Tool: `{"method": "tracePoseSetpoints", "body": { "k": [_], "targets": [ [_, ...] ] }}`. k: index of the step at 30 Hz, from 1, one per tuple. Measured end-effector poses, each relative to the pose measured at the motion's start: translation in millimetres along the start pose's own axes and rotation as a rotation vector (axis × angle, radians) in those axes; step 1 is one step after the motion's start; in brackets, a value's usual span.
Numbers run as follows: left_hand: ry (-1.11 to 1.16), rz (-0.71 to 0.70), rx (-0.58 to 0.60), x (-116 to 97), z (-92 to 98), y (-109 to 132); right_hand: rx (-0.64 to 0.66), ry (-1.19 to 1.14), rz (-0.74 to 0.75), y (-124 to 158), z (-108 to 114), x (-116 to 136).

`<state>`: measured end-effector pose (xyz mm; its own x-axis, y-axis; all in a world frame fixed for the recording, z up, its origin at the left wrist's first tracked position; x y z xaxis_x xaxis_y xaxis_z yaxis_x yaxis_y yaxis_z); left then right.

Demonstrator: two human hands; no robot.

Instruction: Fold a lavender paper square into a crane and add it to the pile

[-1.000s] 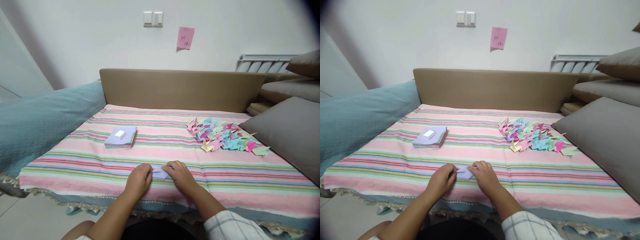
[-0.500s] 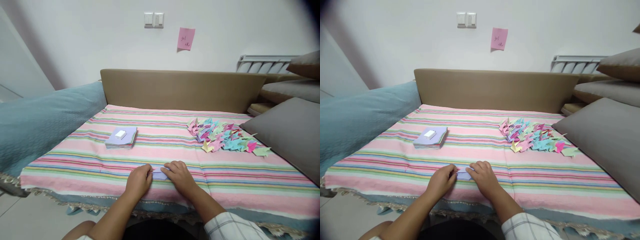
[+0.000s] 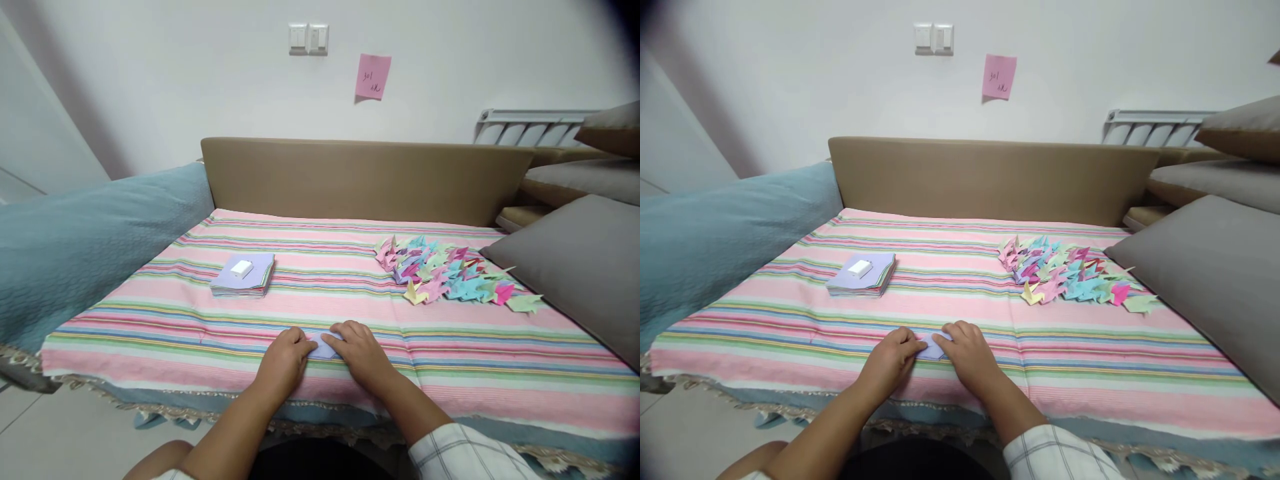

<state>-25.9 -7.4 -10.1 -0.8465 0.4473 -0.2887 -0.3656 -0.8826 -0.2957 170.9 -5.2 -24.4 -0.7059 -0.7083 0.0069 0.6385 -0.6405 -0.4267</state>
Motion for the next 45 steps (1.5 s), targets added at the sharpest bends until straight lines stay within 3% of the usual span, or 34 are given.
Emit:
{"method": "tracePoseSetpoints", "body": {
  "k": [9,17,26,35,45],
  "targets": [
    [0.111,0.096,0.070,2.4,6.2,-1.7,0.055,-0.029,-0.051,1.6,-0.6,-1.4],
    [0.105,0.081,0.091,13.2,7.9,-1.6,0.066,-0.065,-0.063,1.7,-0.6,-2.1],
    [-0.009,0.028,0.087,11.7,9.5,-1.2,0.085,-0.066,-0.090,1.9,0.1,-2.6],
    [0.002,0.066,0.198,20.0,27.3,-3.1,0.076,-0.074,-0.089,2.0,-0.8,-3.1],
    [0.038,0.044,0.227,24.3,36.0,-3.4,0.081,-0.069,-0.087,1.6,-0.1,-2.9]
  ]
}}
Point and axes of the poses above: each hand's wrist, its own y-axis away from the middle knuckle, its own z-axis out of the back of the hand, x = y × z, the point moved 1 cm from there along -y, towards the middle knuckle, and after that the axes turned 7 degrees about z, right-handed, at the moved point
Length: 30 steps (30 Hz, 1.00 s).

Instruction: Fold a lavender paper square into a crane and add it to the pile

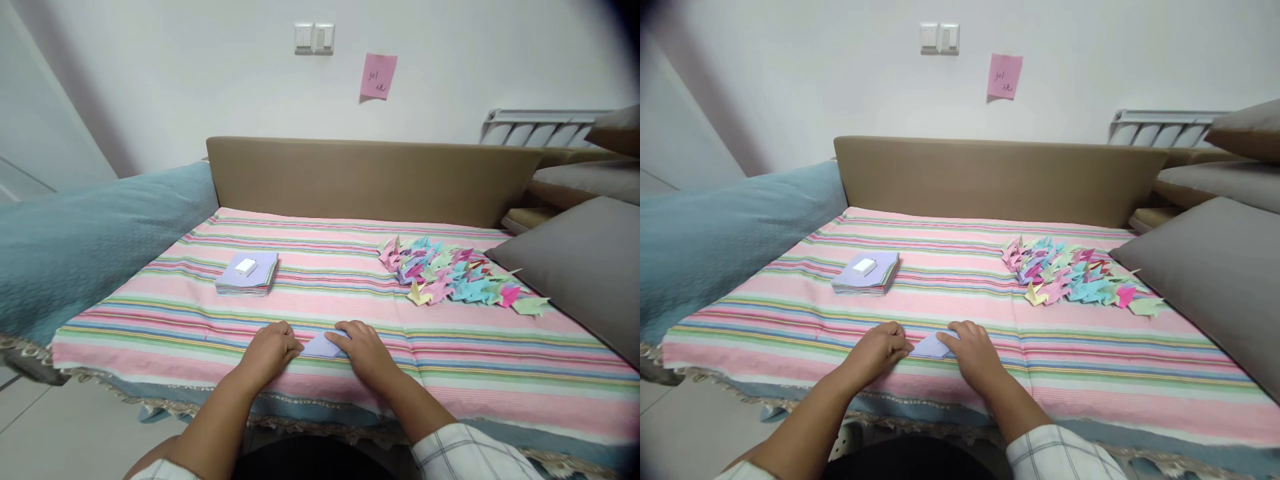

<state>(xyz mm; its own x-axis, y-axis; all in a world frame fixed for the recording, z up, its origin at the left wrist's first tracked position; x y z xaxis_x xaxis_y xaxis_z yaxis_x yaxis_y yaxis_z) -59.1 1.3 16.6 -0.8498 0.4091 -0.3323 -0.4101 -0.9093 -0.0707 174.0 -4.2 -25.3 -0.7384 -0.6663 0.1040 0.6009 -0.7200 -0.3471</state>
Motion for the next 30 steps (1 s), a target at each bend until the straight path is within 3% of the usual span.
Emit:
{"method": "tracePoseSetpoints", "body": {
  "k": [5,9,12,15,20,24,30],
  "targets": [
    [0.001,0.039,0.030,-1.7,8.6,2.3,0.002,-0.012,-0.001,0.3,-1.0,-0.9],
    [-0.067,0.163,-0.139,-12.5,9.8,9.9,0.004,-0.014,0.003,0.2,-1.2,-0.7],
    [-0.154,0.033,-0.093,-31.8,-1.9,16.9,0.001,-0.017,0.004,0.3,-1.3,-0.5],
    [-0.261,0.007,-0.083,-45.8,-17.2,20.7,-0.019,-0.027,0.012,1.0,-2.0,-0.8],
    [-0.331,-0.011,-0.095,-48.5,-29.8,19.0,-0.176,-0.007,0.054,4.0,-1.3,0.8],
    [-0.338,-0.016,-0.094,-47.5,-29.6,18.4,-0.312,-0.022,0.184,6.2,2.0,6.0],
    [-0.358,0.002,-0.068,-47.1,-25.2,22.0,-0.225,-0.121,0.288,6.1,5.5,8.2]
  ]
}}
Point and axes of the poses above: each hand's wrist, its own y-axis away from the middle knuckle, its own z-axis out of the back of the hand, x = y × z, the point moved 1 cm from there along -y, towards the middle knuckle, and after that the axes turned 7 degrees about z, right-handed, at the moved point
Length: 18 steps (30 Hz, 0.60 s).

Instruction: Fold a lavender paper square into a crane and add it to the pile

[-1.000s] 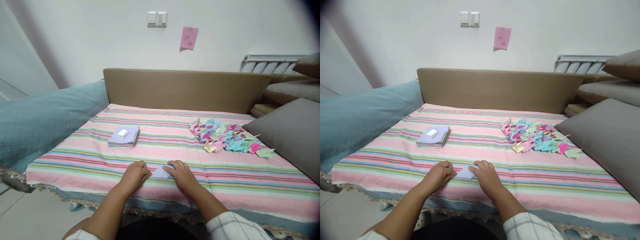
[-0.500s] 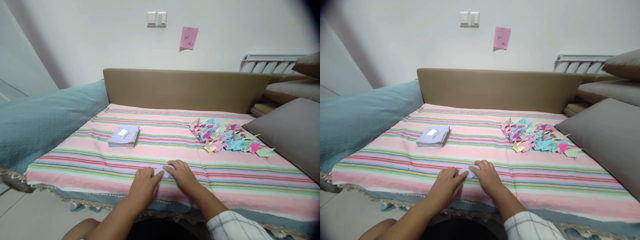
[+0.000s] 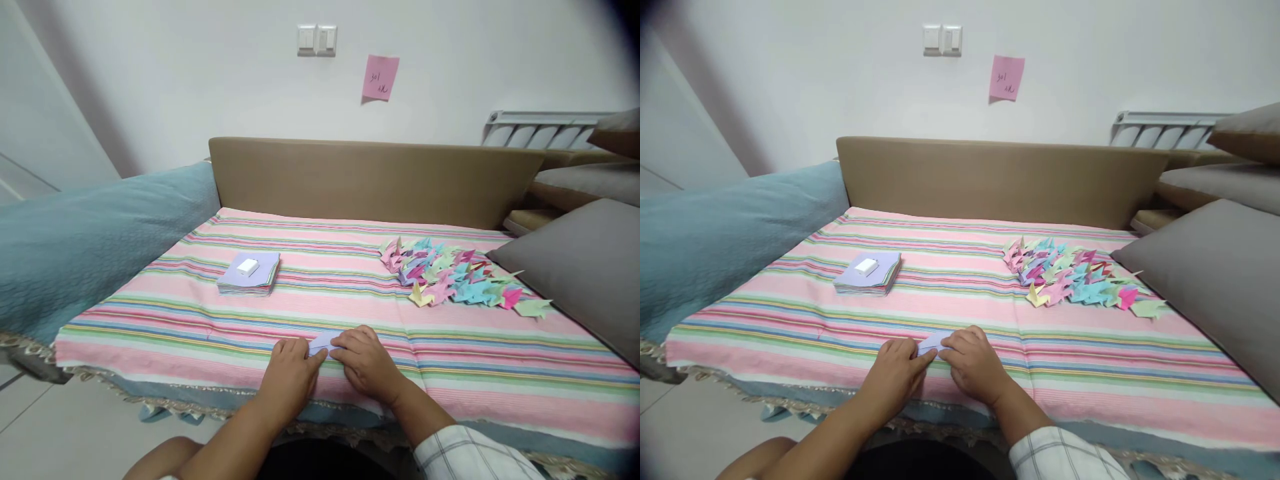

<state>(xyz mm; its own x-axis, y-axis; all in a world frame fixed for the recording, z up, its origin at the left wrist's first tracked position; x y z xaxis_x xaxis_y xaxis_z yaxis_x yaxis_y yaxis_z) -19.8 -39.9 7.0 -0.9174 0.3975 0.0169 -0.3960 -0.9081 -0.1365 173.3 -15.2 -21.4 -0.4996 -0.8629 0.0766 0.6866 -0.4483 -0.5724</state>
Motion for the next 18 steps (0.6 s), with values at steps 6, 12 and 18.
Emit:
{"method": "tracePoseSetpoints", "body": {
  "k": [6,12,18],
  "targets": [
    [0.009,0.042,0.170,5.7,5.9,2.5,0.002,-0.029,-0.010,-0.1,0.1,-1.6],
    [-0.027,0.040,0.243,4.6,4.3,5.7,-0.001,-0.047,-0.016,1.0,-2.1,-1.7],
    [0.007,0.051,0.215,8.9,6.9,5.1,0.000,-0.060,-0.020,0.7,-0.8,-1.3]
  ]
}}
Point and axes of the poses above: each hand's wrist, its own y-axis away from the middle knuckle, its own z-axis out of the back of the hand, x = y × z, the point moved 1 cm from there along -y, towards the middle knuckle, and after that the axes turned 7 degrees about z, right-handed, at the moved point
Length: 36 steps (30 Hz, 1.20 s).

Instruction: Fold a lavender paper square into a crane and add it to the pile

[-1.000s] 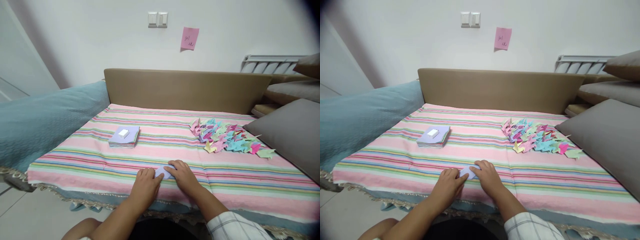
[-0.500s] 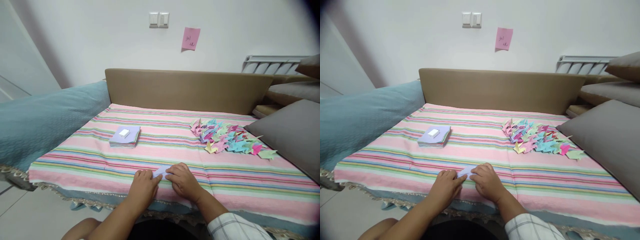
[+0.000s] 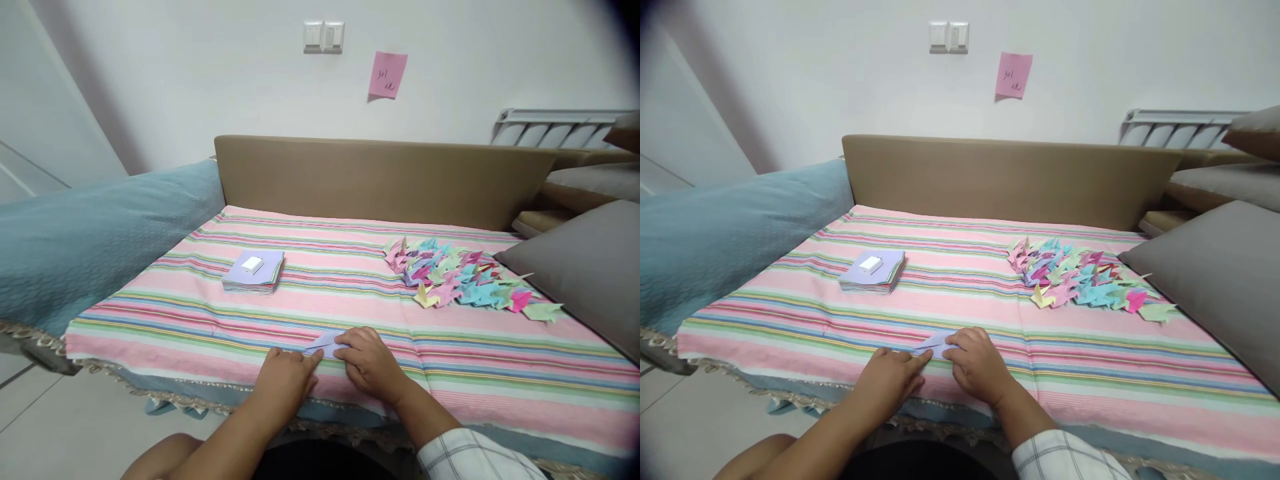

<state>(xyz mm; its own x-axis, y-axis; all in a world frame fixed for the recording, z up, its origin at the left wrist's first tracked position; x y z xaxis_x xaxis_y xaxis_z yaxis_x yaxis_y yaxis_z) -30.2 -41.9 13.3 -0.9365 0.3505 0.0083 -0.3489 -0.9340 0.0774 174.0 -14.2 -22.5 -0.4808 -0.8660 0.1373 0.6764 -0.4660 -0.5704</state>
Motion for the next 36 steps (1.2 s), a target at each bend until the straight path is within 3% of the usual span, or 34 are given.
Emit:
{"method": "tracePoseSetpoints", "body": {
  "k": [5,9,26,32,36],
  "targets": [
    [0.109,0.110,-0.150,12.9,-1.6,-6.5,0.009,0.003,-0.030,-3.2,3.7,2.5],
    [0.160,0.097,-0.199,18.3,-9.5,-10.9,0.015,0.009,-0.054,-4.2,2.5,4.0],
    [0.064,0.099,-0.151,18.7,-10.4,-12.2,-0.022,0.054,-0.118,-6.5,-2.6,8.5],
    [0.008,0.084,-0.035,11.9,0.8,-5.4,-0.036,0.054,-0.109,-6.4,-2.5,9.3],
    [-0.035,0.064,-0.021,5.3,3.0,3.0,-0.036,0.040,-0.108,-5.7,-1.6,10.0]
  ]
}}
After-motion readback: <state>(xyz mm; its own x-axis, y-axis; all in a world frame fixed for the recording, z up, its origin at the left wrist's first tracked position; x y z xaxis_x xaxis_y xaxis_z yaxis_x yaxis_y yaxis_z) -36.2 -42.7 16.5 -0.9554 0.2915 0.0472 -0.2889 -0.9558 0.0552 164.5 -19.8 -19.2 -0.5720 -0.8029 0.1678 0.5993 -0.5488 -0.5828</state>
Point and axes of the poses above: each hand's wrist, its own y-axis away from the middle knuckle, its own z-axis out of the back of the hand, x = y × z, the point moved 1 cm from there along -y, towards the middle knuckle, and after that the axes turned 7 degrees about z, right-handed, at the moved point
